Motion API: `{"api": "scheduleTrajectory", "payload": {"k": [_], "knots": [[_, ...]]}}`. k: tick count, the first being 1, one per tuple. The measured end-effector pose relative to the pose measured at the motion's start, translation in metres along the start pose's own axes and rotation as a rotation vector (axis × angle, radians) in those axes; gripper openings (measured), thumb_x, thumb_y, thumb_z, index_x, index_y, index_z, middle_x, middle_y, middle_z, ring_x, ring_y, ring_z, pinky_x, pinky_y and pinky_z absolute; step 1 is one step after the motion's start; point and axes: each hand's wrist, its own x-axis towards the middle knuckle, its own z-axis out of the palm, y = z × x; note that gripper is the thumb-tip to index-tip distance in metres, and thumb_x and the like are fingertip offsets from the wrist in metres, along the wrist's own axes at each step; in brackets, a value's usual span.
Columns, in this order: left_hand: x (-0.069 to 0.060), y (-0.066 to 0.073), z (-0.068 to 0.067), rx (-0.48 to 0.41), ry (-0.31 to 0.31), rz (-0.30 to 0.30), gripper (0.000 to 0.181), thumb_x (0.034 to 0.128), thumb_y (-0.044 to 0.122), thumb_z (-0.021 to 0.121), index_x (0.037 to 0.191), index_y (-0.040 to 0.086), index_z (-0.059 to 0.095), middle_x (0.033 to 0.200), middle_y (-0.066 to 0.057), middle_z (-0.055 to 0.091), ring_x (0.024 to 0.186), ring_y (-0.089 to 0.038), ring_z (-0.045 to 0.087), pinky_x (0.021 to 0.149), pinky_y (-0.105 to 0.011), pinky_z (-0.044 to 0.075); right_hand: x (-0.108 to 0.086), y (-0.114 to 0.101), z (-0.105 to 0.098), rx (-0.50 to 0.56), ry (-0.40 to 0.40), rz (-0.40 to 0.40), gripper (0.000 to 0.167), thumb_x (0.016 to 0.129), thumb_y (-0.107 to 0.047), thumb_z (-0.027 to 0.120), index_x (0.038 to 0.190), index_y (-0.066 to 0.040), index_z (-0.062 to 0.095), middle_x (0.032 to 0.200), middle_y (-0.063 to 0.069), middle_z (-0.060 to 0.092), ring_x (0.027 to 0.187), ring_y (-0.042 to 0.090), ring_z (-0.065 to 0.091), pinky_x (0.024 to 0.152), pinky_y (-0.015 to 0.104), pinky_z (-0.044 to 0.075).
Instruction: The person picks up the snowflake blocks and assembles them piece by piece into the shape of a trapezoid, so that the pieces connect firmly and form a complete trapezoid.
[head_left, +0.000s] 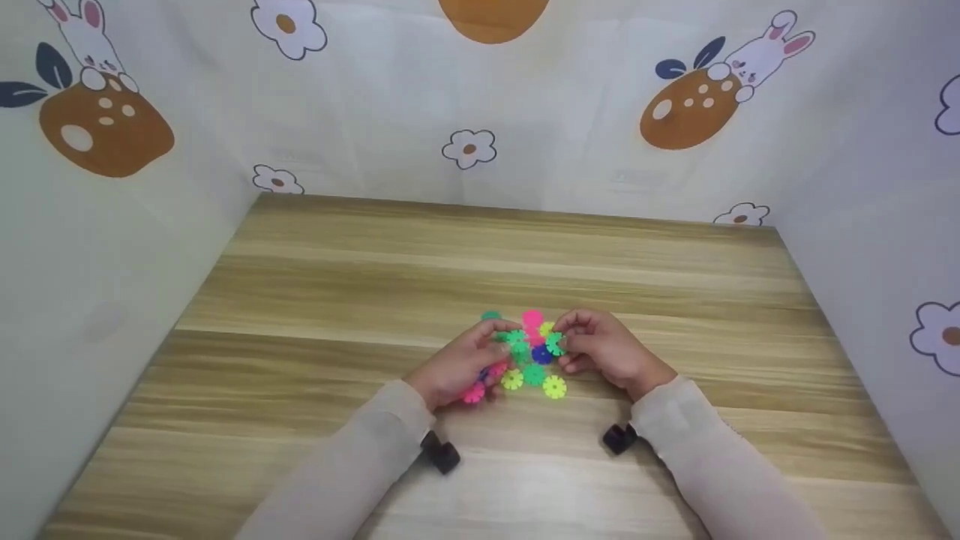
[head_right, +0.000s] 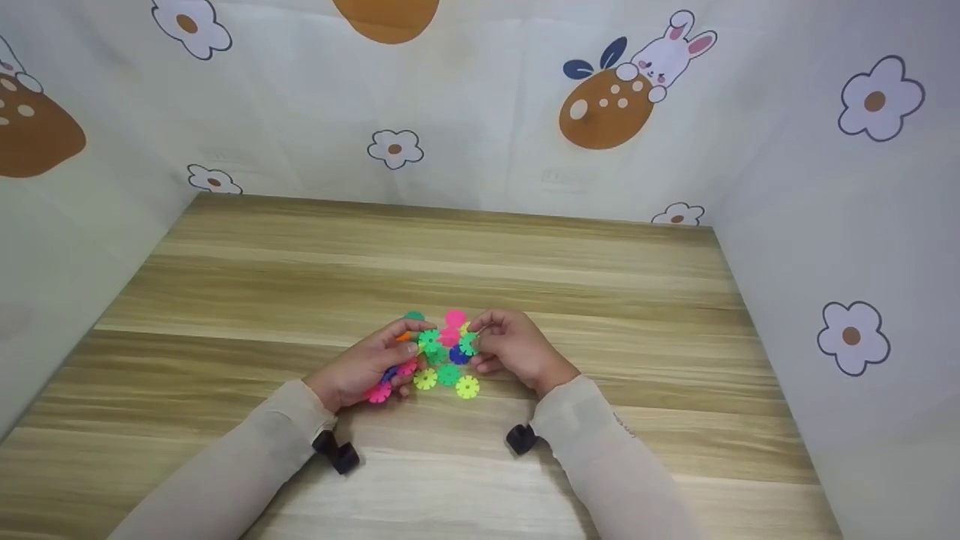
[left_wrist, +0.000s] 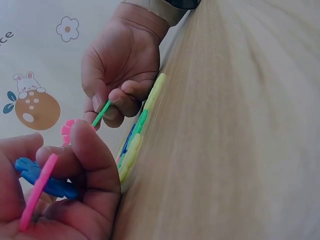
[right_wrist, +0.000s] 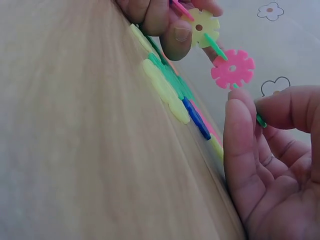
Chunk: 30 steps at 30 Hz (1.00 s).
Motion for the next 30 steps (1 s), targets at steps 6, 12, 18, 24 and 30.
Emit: {"api": "scheduleTrajectory", "payload": {"k": [6, 12, 18, 24, 30], "knots": [[0.0, 0.0, -0.001, 0.013, 0.001, -0.001, 0.041, 0.111, 0.021, 0.052, 0.152, 0.021, 0.048, 0.101, -0.007, 0.062, 0.062, -0.017, 0.062, 0.058, -0.029, 0.059, 0.001, 0.001, -0.001, 0.036, 0.005, -0.003, 0.02, 0.097, 0.003, 0.054, 0.116, 0.001, 0.058, 0.086, 0.004, 0.064, 0.07, 0.013, 0.07, 0.066, 0.026, 0.063], [-0.001, -0.001, 0.0, 0.017, -0.001, -0.004, 0.042, 0.1108, 0.022, 0.053, 0.152, 0.021, 0.049, 0.1, -0.007, 0.061, 0.063, -0.016, 0.06, 0.057, -0.028, 0.058, 0.001, 0.004, 0.0, 0.103, -0.02, -0.01, 0.018, 0.096, 0.005, 0.055, 0.113, -0.001, 0.056, 0.083, 0.001, 0.061, 0.07, 0.013, 0.07, 0.066, 0.025, 0.062], [-0.003, -0.001, 0.0, 0.035, 0.0, 0.003, 0.041, 0.1102, 0.02, 0.054, 0.151, 0.022, 0.051, 0.104, -0.008, 0.062, 0.065, -0.016, 0.061, 0.059, -0.029, 0.058, 0.0, 0.003, 0.003, 0.118, -0.055, -0.024, 0.018, 0.094, 0.008, 0.06, 0.109, -0.001, 0.056, 0.075, 0.0, 0.058, 0.069, 0.012, 0.071, 0.065, 0.024, 0.062], [-0.001, 0.001, -0.001, 0.029, -0.012, 0.01, 0.041, 0.1108, 0.017, 0.053, 0.151, 0.021, 0.051, 0.116, -0.013, 0.066, 0.065, -0.013, 0.056, 0.059, -0.028, 0.058, 0.0, 0.003, 0.006, 0.113, -0.05, -0.044, 0.016, 0.095, 0.009, 0.058, 0.108, 0.001, 0.054, 0.078, 0.003, 0.063, 0.071, 0.013, 0.072, 0.068, 0.026, 0.064], [-0.001, 0.001, -0.001, 0.017, -0.002, 0.003, 0.041, 0.111, 0.017, 0.051, 0.152, 0.019, 0.05, 0.114, -0.013, 0.067, 0.063, -0.013, 0.056, 0.058, -0.027, 0.057, 0.001, 0.004, 0.009, 0.088, -0.021, -0.047, 0.014, 0.097, 0.007, 0.055, 0.109, -0.001, 0.054, 0.082, 0.003, 0.063, 0.07, 0.012, 0.071, 0.067, 0.026, 0.063]]}}
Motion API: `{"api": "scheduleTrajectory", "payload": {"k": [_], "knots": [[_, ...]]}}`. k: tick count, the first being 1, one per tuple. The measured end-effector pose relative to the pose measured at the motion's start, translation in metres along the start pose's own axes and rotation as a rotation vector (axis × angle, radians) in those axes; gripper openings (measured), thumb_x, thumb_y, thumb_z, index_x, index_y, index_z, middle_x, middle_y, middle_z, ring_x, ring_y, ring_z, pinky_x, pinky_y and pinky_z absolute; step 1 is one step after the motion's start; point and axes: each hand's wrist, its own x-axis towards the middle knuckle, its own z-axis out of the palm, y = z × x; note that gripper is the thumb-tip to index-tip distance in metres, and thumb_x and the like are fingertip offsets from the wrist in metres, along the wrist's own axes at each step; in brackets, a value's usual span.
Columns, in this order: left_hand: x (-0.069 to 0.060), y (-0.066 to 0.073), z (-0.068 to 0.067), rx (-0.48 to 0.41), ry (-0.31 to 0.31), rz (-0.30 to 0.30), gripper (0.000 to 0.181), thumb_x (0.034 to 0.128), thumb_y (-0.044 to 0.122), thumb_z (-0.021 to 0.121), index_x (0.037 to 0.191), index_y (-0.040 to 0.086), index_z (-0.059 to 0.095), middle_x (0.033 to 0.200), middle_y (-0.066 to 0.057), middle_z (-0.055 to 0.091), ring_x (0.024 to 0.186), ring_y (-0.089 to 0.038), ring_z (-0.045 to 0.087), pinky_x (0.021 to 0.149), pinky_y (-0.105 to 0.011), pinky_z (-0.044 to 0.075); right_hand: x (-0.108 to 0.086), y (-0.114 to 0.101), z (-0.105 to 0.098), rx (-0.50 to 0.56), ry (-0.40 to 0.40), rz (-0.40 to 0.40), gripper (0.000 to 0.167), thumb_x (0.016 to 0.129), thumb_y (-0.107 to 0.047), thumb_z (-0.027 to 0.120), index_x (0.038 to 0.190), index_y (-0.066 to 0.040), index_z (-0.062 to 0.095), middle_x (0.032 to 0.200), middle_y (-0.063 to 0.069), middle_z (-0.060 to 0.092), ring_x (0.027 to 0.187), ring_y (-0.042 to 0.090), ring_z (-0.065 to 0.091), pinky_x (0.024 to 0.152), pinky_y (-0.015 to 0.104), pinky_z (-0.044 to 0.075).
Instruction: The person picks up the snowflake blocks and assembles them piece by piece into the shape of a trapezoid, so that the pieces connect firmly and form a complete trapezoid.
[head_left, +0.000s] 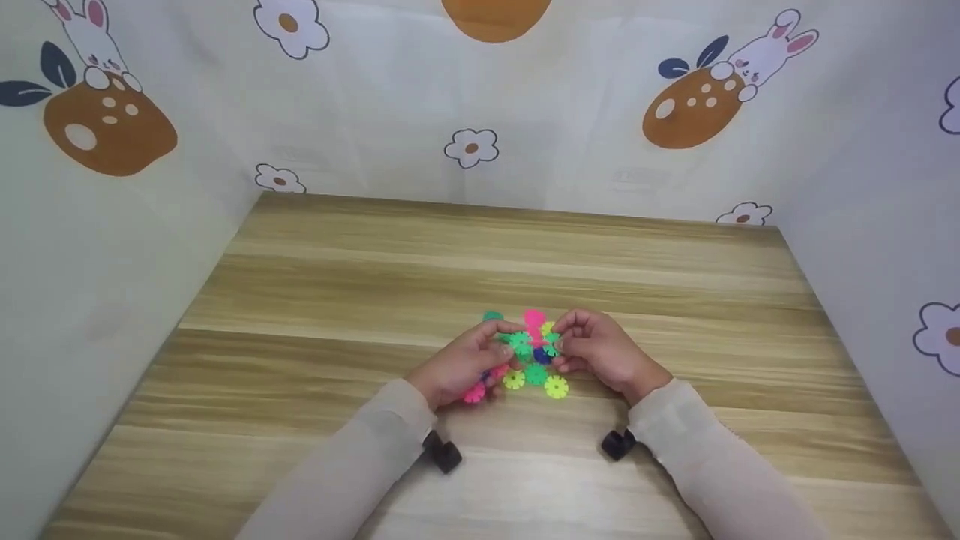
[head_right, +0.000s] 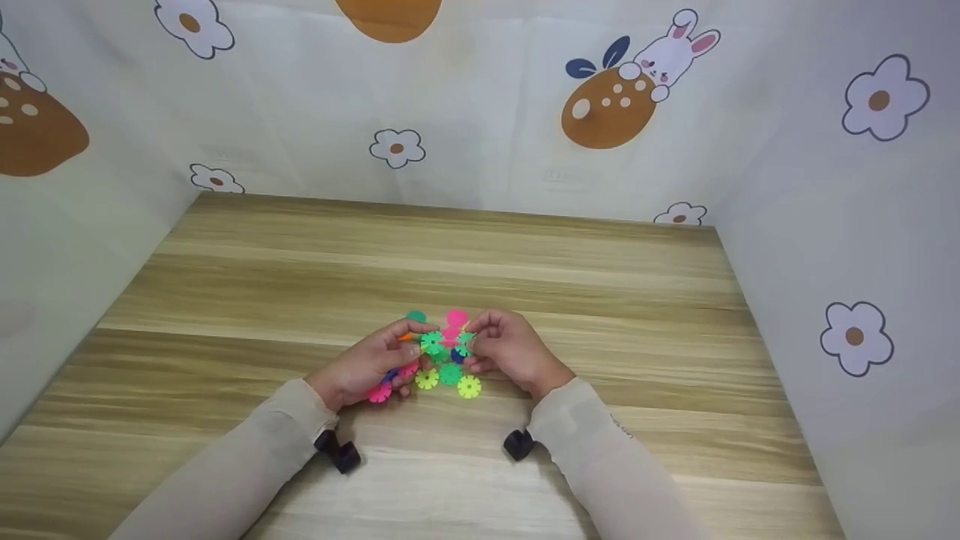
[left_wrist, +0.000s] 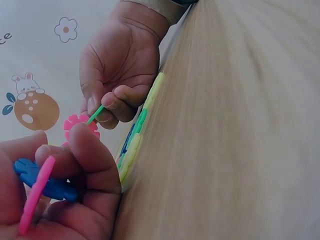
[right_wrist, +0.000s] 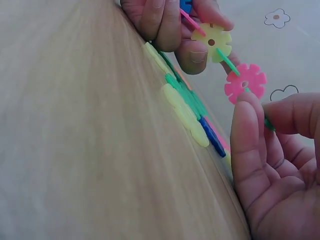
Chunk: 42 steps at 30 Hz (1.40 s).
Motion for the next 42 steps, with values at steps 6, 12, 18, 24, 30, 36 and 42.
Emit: {"api": "scheduleTrajectory", "payload": {"k": [6, 12, 18, 24, 30, 36, 42], "knots": [[-0.001, -0.001, 0.0, -0.012, 0.011, 0.0, 0.04, 0.1108, 0.019, 0.051, 0.151, 0.019, 0.05, 0.107, -0.009, 0.064, 0.062, -0.014, 0.059, 0.055, -0.027, 0.057, 0.0, -0.003, 0.0, -0.063, 0.05, 0.011, 0.023, 0.102, -0.005, 0.056, 0.122, 0.007, 0.056, 0.088, 0.004, 0.062, 0.064, 0.012, 0.066, 0.061, 0.026, 0.062], [-0.001, -0.001, 0.0, -0.018, 0.018, -0.001, 0.039, 0.11, 0.02, 0.052, 0.149, 0.022, 0.05, 0.088, -0.004, 0.057, 0.06, -0.016, 0.059, 0.054, -0.027, 0.056, 0.001, -0.007, -0.009, -0.201, 0.154, 0.07, 0.038, 0.105, -0.011, 0.053, 0.141, 0.001, 0.059, 0.075, 0.004, 0.055, 0.055, 0.011, 0.057, 0.053, 0.026, 0.058], [0.0, -0.002, 0.001, -0.054, 0.019, -0.016, 0.037, 0.1081, 0.02, 0.052, 0.145, 0.023, 0.051, 0.075, -0.002, 0.052, 0.058, -0.015, 0.058, 0.054, -0.027, 0.056, -0.001, -0.008, -0.01, -0.464, 0.106, 0.094, 0.046, 0.1, -0.009, 0.058, 0.146, -0.009, 0.063, 0.061, 0.001, 0.05, 0.047, 0.012, 0.049, 0.049, 0.027, 0.055], [-0.001, 0.0, 0.001, -0.076, 0.025, -0.026, 0.038, 0.1069, 0.021, 0.05, 0.145, 0.021, 0.048, 0.07, 0.0, 0.051, 0.059, -0.013, 0.055, 0.06, -0.029, 0.059, -0.003, -0.01, -0.008, -0.543, 0.098, 0.105, 0.037, 0.094, -0.003, 0.065, 0.13, -0.005, 0.069, 0.06, 0.0, 0.052, 0.047, 0.011, 0.05, 0.049, 0.025, 0.052], [0.0, 0.0, 0.001, -0.092, 0.029, -0.024, 0.036, 0.108, 0.022, 0.049, 0.144, 0.022, 0.047, 0.073, 0.0, 0.052, 0.06, -0.012, 0.053, 0.062, -0.029, 0.059, -0.004, -0.011, -0.007, -0.565, 0.092, 0.064, 0.026, 0.089, 0.001, 0.07, 0.115, -0.002, 0.066, 0.067, 0.001, 0.054, 0.048, 0.01, 0.05, 0.048, 0.023, 0.049], [0.0, 0.0, 0.0, -0.073, 0.043, -0.022, 0.034, 0.1084, 0.022, 0.049, 0.143, 0.023, 0.048, 0.08, -0.001, 0.056, 0.061, -0.011, 0.054, 0.061, -0.028, 0.059, -0.002, -0.008, -0.009, -0.497, 0.111, 0.05, 0.021, 0.087, 0.004, 0.069, 0.105, -0.004, 0.061, 0.079, 0.004, 0.057, 0.054, 0.013, 0.053, 0.048, 0.024, 0.05], [0.0, 0.001, 0.001, -0.068, 0.042, -0.012, 0.032, 0.1088, 0.02, 0.047, 0.14, 0.022, 0.048, 0.09, -0.003, 0.059, 0.062, -0.01, 0.052, 0.061, -0.028, 0.058, 0.0, -0.005, -0.016, -0.316, 0.109, 0.034, 0.018, 0.092, 0.003, 0.067, 0.105, -0.003, 0.057, 0.086, 0.008, 0.059, 0.065, 0.017, 0.062, 0.054, 0.026, 0.057]]}}
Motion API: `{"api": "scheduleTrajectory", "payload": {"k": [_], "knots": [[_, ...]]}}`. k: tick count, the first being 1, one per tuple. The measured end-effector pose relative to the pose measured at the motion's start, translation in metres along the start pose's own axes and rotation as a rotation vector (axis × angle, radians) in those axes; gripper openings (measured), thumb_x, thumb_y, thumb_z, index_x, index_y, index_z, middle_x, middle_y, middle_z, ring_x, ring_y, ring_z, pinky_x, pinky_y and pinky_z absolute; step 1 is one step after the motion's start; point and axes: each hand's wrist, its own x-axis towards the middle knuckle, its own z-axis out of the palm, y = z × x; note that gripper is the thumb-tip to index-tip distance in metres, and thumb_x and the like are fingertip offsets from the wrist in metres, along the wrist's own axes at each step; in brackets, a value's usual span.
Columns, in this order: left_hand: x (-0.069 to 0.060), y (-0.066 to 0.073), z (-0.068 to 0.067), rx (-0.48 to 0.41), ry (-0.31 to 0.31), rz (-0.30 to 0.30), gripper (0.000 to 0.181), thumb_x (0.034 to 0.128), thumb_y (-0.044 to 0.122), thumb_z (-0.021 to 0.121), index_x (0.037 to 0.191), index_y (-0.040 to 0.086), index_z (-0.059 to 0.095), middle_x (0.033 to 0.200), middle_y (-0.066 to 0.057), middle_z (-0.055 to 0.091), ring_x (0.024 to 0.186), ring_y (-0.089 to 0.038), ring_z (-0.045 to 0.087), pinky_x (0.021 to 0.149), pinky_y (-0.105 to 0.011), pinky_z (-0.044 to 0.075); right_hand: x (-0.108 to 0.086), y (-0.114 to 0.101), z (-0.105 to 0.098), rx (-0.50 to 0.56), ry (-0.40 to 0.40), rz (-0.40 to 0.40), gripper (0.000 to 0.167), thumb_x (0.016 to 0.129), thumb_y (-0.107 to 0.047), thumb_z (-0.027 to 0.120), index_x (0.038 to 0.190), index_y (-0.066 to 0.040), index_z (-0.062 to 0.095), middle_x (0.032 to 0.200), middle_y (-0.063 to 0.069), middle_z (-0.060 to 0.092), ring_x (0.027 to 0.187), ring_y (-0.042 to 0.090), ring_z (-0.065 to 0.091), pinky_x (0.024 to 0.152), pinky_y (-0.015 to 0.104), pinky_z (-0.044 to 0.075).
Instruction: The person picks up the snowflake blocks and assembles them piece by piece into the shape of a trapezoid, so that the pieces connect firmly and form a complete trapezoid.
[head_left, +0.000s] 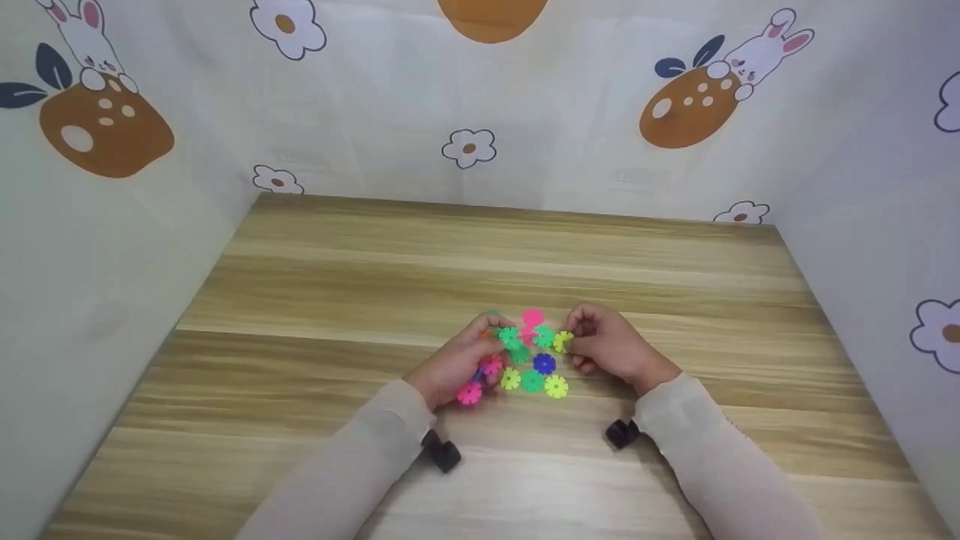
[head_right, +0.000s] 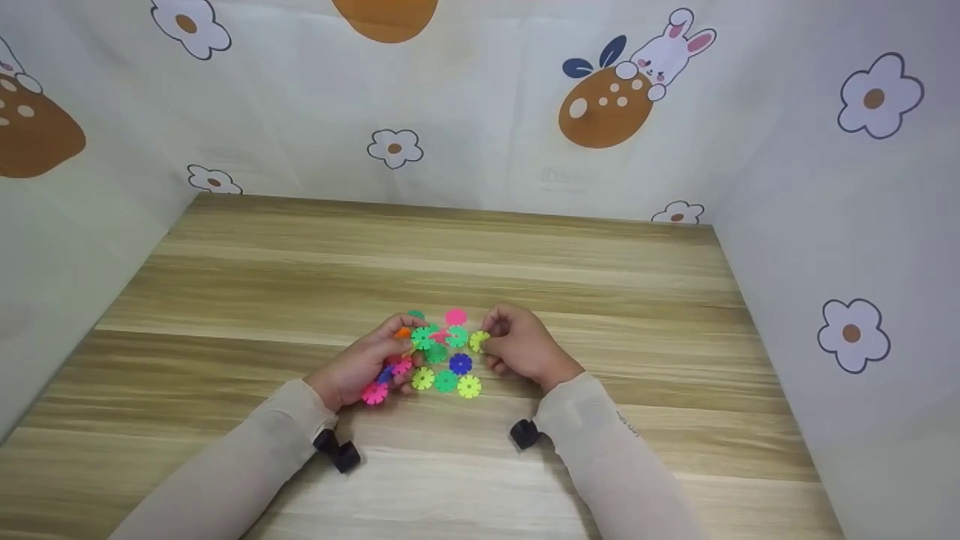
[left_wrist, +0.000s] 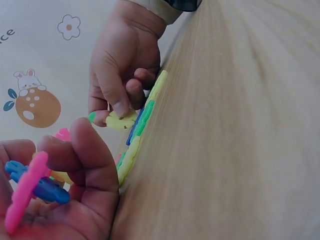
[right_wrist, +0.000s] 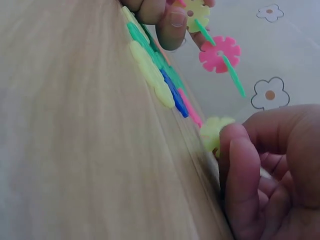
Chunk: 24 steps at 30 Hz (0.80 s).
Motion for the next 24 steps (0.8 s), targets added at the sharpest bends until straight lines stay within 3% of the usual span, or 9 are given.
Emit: {"api": "scheduleTrajectory", "payload": {"k": [6, 15, 24], "knots": [[-0.0002, 0.0003, 0.0003, -0.013, -0.01, 0.009, 0.03, 0.1093, 0.02, 0.046, 0.14, 0.021, 0.047, 0.098, -0.004, 0.06, 0.062, -0.009, 0.051, 0.063, -0.029, 0.06, 0.0039, 0.0055, -0.0034, 0.122, 0.014, -0.054, 0.02, 0.094, 0.005, 0.067, 0.112, 0.0, 0.059, 0.094, 0.008, 0.06, 0.077, 0.02, 0.07, 0.061, 0.028, 0.062], [0.0001, -0.0008, -0.0001, 0.005, 0.007, 0.009, 0.03, 0.1098, 0.02, 0.046, 0.14, 0.02, 0.048, 0.098, -0.004, 0.061, 0.063, -0.01, 0.052, 0.063, -0.029, 0.06, 0.0042, 0.0077, -0.0031, 0.147, -0.01, -0.09, 0.013, 0.095, 0.003, 0.068, 0.105, -0.003, 0.063, 0.093, 0.007, 0.069, 0.081, 0.018, 0.072, 0.067, 0.03, 0.064], [0.0004, -0.0009, -0.0008, 0.014, -0.024, 0.014, 0.031, 0.1111, 0.018, 0.046, 0.142, 0.019, 0.047, 0.1, -0.005, 0.06, 0.065, -0.01, 0.053, 0.064, -0.029, 0.06, 0.0032, 0.0078, -0.0017, 0.161, -0.036, -0.132, 0.012, 0.095, 0.007, 0.067, 0.102, -0.002, 0.063, 0.091, 0.008, 0.067, 0.083, 0.018, 0.074, 0.071, 0.03, 0.065]]}}
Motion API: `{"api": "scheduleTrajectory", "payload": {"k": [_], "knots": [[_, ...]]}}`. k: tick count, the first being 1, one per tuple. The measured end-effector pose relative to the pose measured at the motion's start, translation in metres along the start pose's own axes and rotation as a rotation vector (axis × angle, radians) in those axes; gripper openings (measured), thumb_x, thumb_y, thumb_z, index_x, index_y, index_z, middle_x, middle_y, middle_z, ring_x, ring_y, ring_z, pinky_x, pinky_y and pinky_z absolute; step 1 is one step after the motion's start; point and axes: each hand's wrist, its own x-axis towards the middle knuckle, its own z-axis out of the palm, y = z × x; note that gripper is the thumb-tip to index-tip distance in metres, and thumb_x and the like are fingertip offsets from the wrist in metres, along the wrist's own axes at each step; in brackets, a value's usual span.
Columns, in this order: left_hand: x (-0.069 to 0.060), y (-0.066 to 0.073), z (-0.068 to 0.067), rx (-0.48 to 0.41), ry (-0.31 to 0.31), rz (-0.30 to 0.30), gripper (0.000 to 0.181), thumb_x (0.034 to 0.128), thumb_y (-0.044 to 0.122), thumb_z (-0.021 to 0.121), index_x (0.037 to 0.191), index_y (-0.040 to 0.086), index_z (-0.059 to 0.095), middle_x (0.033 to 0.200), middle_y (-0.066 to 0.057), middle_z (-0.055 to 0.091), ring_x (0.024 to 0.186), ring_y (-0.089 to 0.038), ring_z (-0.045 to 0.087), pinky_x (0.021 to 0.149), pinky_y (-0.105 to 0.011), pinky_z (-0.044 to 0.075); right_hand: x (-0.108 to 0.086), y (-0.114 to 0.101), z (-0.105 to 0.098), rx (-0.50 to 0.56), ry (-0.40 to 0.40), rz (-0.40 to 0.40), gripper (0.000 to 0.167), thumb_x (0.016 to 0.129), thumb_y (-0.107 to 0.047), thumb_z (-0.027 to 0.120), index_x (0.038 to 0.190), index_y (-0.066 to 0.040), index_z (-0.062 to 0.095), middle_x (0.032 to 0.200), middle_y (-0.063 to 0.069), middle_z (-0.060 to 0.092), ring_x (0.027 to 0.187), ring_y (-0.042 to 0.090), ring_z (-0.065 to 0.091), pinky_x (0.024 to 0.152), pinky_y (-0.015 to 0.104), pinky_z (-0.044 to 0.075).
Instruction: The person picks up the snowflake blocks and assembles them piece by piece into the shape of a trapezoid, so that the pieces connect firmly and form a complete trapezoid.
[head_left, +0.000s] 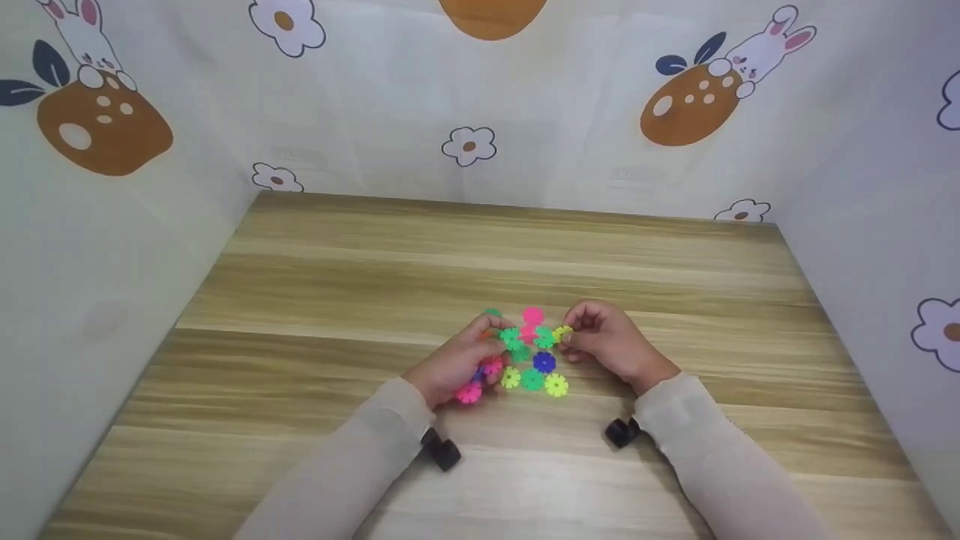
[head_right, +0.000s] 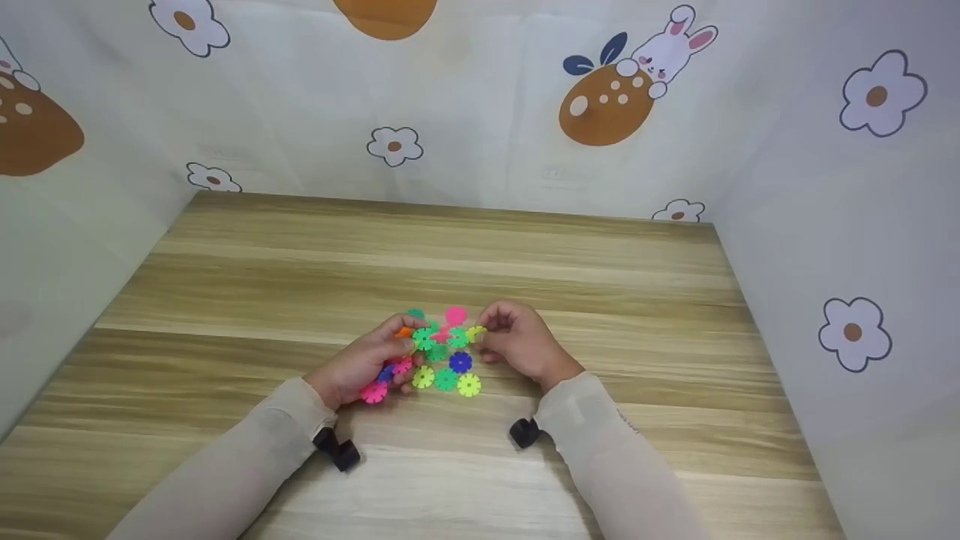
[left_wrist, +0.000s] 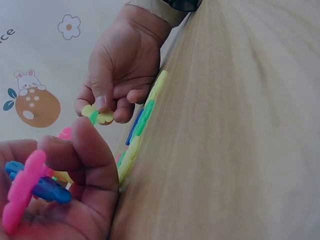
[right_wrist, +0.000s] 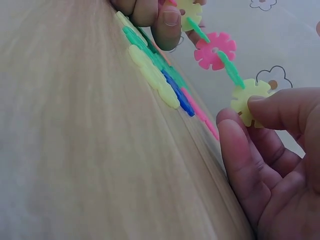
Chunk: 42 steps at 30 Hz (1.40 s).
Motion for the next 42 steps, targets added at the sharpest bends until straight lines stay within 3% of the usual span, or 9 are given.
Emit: {"api": "scheduleTrajectory", "payload": {"k": [10, 17, 23, 27, 33, 42], "knots": [[-0.002, -0.001, -0.003, 0.085, -0.007, 0.016, 0.036, 0.1126, 0.015, 0.043, 0.149, 0.016, 0.045, 0.112, -0.01, 0.065, 0.071, -0.01, 0.056, 0.067, -0.026, 0.058, -0.003, -0.004, 0.004, -0.03, 0.008, -0.063, 0.011, 0.089, 0.012, 0.067, 0.097, 0.009, 0.061, 0.084, 0.008, 0.064, 0.079, 0.019, 0.074, 0.076, 0.034, 0.066], [-0.001, -0.001, -0.003, 0.07, -0.007, 0.004, 0.034, 0.1129, 0.015, 0.043, 0.147, 0.018, 0.046, 0.11, -0.01, 0.064, 0.07, -0.012, 0.056, 0.067, -0.028, 0.06, -0.005, -0.006, 0.005, -0.047, 0.01, -0.059, 0.011, 0.087, 0.012, 0.071, 0.093, 0.007, 0.063, 0.081, 0.007, 0.066, 0.077, 0.017, 0.072, 0.075, 0.034, 0.066], [-0.002, -0.001, -0.001, 0.051, 0.011, -0.002, 0.033, 0.1126, 0.015, 0.044, 0.145, 0.018, 0.046, 0.108, -0.009, 0.062, 0.067, -0.011, 0.056, 0.058, -0.025, 0.057, -0.005, -0.006, 0.011, -0.093, 0.022, -0.078, 0.01, 0.088, 0.012, 0.069, 0.095, 0.01, 0.063, 0.082, 0.006, 0.063, 0.077, 0.017, 0.072, 0.074, 0.032, 0.065], [0.0, 0.0, 0.0, 0.035, 0.016, -0.004, 0.029, 0.1115, 0.017, 0.045, 0.141, 0.018, 0.045, 0.105, -0.008, 0.06, 0.065, -0.011, 0.056, 0.056, -0.024, 0.055, -0.003, -0.005, 0.012, -0.093, 0.023, -0.055, 0.014, 0.088, 0.01, 0.069, 0.099, 0.01, 0.061, 0.086, 0.007, 0.063, 0.078, 0.017, 0.07, 0.074, 0.03, 0.064], [0.001, 0.0, 0.0, -0.045, 0.025, -0.008, 0.028, 0.1085, 0.016, 0.045, 0.136, 0.019, 0.044, 0.099, -0.007, 0.059, 0.065, -0.01, 0.057, 0.068, -0.032, 0.063, -0.001, -0.006, 0.009, -0.098, 0.001, 0.019, 0.032, 0.087, 0.006, 0.069, 0.117, 0.007, 0.057, 0.104, 0.009, 0.062, 0.082, 0.021, 0.072, 0.069, 0.03, 0.063], [0.0, 0.0, 0.001, -0.165, 0.03, -0.02, 0.03, 0.1059, 0.011, 0.039, 0.135, 0.016, 0.038, 0.1, -0.008, 0.06, 0.065, -0.011, 0.054, 0.073, -0.035, 0.063, -0.001, -0.008, 0.008, -0.228, -0.084, 0.113, 0.022, 0.092, -0.004, 0.071, 0.111, 0.006, 0.064, 0.081, 0.004, 0.063, 0.066, 0.012, 0.062, 0.059, 0.023, 0.057]]}}
